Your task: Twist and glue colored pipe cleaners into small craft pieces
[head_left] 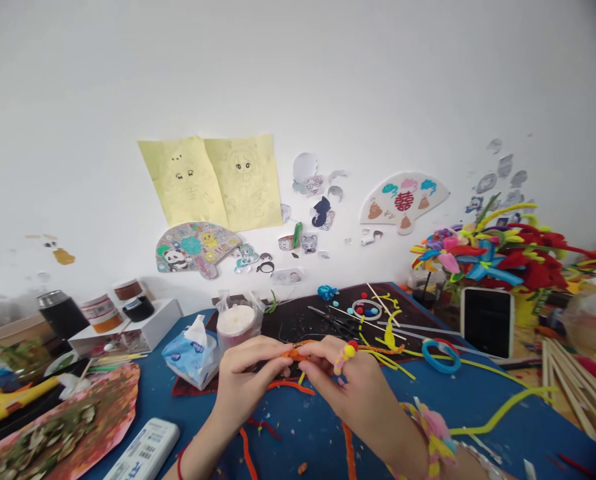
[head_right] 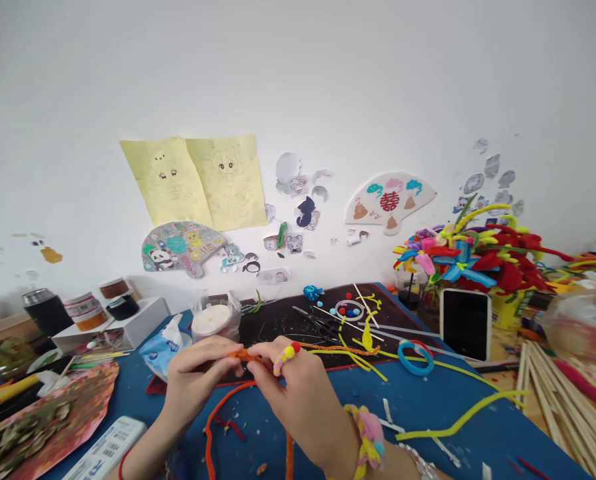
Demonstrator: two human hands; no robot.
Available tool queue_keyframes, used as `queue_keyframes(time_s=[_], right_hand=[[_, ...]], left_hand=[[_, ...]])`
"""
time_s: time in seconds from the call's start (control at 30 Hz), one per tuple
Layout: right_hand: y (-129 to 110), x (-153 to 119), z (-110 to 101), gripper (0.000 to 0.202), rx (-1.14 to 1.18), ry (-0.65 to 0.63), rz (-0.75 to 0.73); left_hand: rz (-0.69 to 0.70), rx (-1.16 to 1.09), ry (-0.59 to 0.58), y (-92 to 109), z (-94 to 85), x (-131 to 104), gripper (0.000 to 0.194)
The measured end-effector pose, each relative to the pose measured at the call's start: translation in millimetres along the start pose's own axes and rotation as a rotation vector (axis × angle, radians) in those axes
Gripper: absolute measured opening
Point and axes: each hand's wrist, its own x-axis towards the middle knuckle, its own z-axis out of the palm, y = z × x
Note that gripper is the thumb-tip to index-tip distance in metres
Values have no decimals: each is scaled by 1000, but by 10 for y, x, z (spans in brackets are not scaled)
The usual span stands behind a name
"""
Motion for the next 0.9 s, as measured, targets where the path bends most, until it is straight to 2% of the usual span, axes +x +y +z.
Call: queue_keyframes(time_s=[0.2, 0.43, 0.53, 0.9], right_hand=[[-46, 16, -51, 18, 46, -48, 29], [-35, 20, -37, 20, 336, -162, 174], [-57, 24, -57, 22, 370, -198, 211], [-62, 47, -219, 18, 134, -205, -11]], left_hand=[[9, -15, 41, -63, -12, -42, 19], [57, -15, 34, -14, -13, -39, 22], [56, -29, 20, -2, -21, -22, 24], [-89, -193, 16, -46, -3, -23, 8]])
